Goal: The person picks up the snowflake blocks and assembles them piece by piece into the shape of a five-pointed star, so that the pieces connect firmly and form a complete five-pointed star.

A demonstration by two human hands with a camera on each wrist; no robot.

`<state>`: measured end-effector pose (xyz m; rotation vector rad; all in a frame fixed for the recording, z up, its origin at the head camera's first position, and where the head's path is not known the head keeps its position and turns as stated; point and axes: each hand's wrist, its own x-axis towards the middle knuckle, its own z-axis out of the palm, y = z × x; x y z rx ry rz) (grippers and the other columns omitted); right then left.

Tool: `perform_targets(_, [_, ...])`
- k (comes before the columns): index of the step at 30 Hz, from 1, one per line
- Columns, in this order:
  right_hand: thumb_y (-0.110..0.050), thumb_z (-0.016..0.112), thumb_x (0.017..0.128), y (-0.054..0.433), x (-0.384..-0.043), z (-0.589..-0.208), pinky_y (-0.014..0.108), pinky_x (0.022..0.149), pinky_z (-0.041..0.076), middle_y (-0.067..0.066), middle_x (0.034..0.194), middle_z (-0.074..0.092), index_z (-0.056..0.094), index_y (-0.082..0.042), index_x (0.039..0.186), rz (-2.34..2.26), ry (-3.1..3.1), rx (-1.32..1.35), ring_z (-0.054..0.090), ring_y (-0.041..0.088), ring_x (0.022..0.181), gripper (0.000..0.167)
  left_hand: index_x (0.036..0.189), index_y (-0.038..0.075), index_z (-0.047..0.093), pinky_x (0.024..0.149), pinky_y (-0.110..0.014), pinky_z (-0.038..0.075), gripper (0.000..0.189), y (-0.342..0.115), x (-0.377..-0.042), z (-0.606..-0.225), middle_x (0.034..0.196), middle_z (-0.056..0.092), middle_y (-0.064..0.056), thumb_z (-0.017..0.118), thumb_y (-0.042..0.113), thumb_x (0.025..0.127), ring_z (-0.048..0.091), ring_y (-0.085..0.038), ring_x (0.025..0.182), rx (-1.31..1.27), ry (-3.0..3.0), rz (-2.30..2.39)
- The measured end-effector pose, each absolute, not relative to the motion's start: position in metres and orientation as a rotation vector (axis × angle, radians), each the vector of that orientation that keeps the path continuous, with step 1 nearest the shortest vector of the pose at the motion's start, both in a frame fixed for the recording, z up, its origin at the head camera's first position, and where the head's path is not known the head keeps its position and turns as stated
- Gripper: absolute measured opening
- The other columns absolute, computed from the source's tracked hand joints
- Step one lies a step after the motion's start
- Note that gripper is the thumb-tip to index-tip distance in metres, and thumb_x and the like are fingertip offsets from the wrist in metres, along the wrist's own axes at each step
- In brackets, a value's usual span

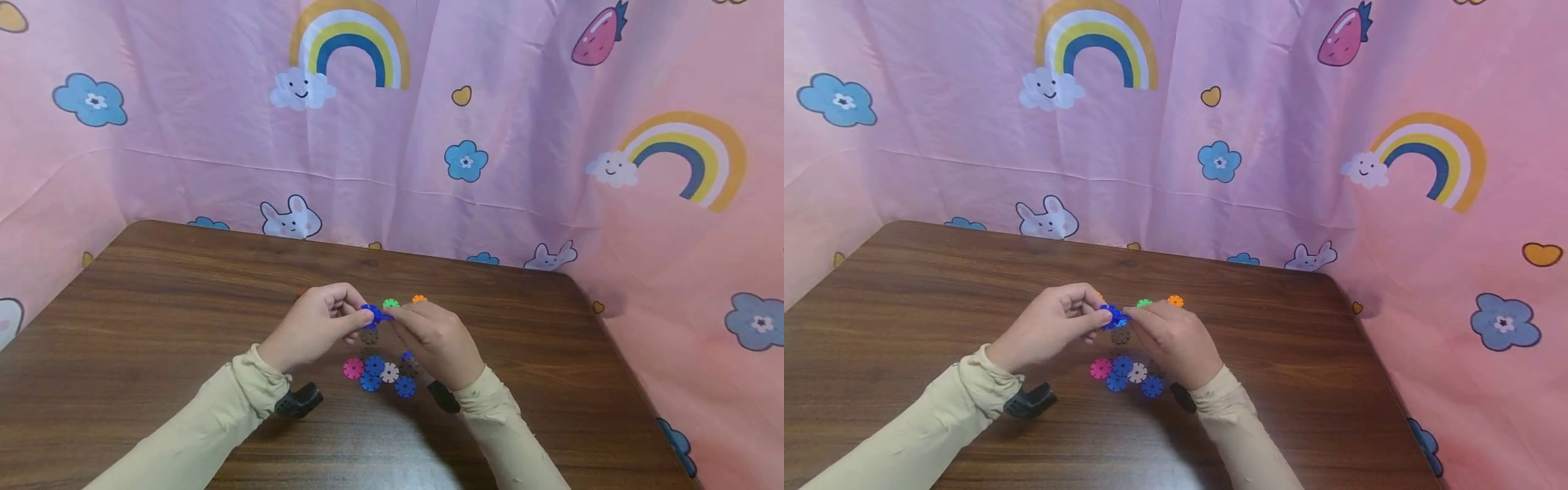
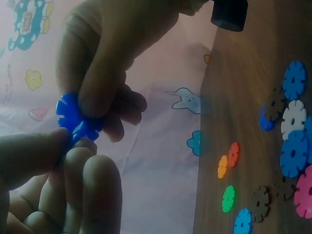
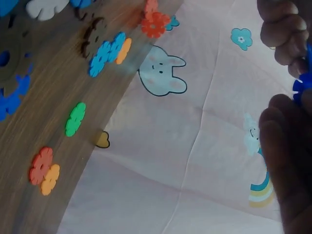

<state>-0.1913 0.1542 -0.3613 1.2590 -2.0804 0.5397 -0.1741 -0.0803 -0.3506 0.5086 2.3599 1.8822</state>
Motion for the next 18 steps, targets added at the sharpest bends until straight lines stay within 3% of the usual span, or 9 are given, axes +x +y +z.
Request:
perform_targets(3, [-0.002,0.080,0.088,0.158,-0.196,-0.363,0.027,0.070,0.057,0.004,0.094,0.074,0.072,-0.003,0.121,0.572,-2.239,1.205,0.065,0.013,0.079,0.034,0.100,0.001,0.067,0.069,-0.037,0.062,0.013,-0.084,-0.175,-0.349,0.081,0.069,-0.007,0.071,0.013,0.099,0.068,-0.024,0.072,0.503,2.371,1.903])
perform_targets(7, [-0.009,0.080,0.090,0.172,-0.210,-0.376,0.032,0.078,0.059,0.002,0.099,0.074,0.074,-0.005,0.119,0.652,-2.624,1.083,0.067,0.012,0.086,0.029,0.101,0.000,0.067,0.070,-0.037,0.062,0.013,-0.087,-0.176,-0.350,0.083,0.068,-0.009,0.071,0.012,0.099,0.068,-0.026,0.073,0.475,2.362,1.921])
perform_targets(12, [-0.017,0.080,0.092,0.195,-0.225,-0.401,0.029,0.075,0.057,-0.002,0.098,0.073,0.076,-0.008,0.115,0.797,-3.057,0.921,0.063,0.008,0.083,0.026,0.102,0.002,0.067,0.073,-0.041,0.063,0.012,-0.085,-0.177,-0.353,0.085,0.070,-0.010,0.071,0.013,0.099,0.069,-0.024,0.074,0.482,2.338,1.899])
perform_targets(18, [-0.016,0.082,0.090,0.205,-0.229,-0.410,0.027,0.072,0.055,-0.005,0.094,0.069,0.075,-0.009,0.116,0.995,-3.109,1.006,0.061,0.011,0.082,0.027,0.103,0.004,0.067,0.072,-0.038,0.063,0.013,-0.085,-0.177,-0.356,0.085,0.070,-0.008,0.072,0.015,0.098,0.069,-0.026,0.075,0.497,2.336,1.881])
